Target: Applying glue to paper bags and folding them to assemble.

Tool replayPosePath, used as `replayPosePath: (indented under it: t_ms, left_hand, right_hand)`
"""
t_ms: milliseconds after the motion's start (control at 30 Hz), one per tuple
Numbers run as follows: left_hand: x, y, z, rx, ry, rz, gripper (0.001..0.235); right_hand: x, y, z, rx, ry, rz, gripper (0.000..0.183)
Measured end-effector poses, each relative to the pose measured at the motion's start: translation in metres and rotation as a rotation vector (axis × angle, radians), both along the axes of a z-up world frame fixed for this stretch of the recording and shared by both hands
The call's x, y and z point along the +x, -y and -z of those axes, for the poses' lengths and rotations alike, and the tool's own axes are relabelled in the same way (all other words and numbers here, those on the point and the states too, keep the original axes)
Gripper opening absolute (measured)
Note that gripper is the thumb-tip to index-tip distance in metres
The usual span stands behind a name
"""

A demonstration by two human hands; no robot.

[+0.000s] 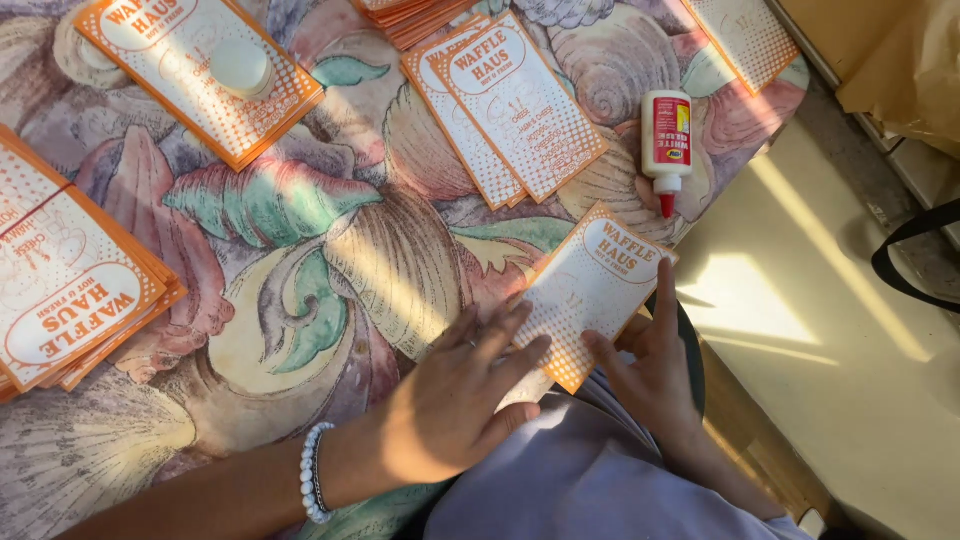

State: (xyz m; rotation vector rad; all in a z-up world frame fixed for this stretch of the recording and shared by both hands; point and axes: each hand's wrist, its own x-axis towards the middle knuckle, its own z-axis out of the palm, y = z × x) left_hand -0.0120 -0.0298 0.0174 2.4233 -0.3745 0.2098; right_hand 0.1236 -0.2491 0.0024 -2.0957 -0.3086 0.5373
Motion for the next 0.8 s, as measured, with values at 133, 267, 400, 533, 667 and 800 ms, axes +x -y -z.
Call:
replayPosePath:
  t_ms: [133,267,400,533,667,800]
  left_hand:
    - [0.004,-0.002,-0.008,-0.135,0.084,0.081,0.05]
    - [0.009,-0.016,-0.014,-0.185,0.136,0.046,0.046]
    - [0.024,-0.036,-0.013,-0.108,0.163,-0.056,0.042]
    - [0.049,-0.057,0.001,0.05,0.216,-0.107,0.036]
    - [0.092,-0.085,-0.004,0.107,0.201,-0.134,0.034]
    - [0.14,-0.11,0.016,0.235,0.255,-0.2,0.043]
  right_hand:
    - [0.012,0.013,0.02,0.232,0.155,0.067,0.097]
    - [0.11,0.018,-0.017,0.146,0.261,0.077,0.099]
    - [0.233,0.002,-0.06,0.097,0.788,-0.388,0.083]
    - [0.369,-0.011,-0.042,-0.378,0.626,-0.294,0.043]
    - [0.439,-0.037,-0.005,-0.717,0.593,-0.372,0.037]
    - [0.406,-0.053,0.008,-0.429,1.123,-0.266,0.044]
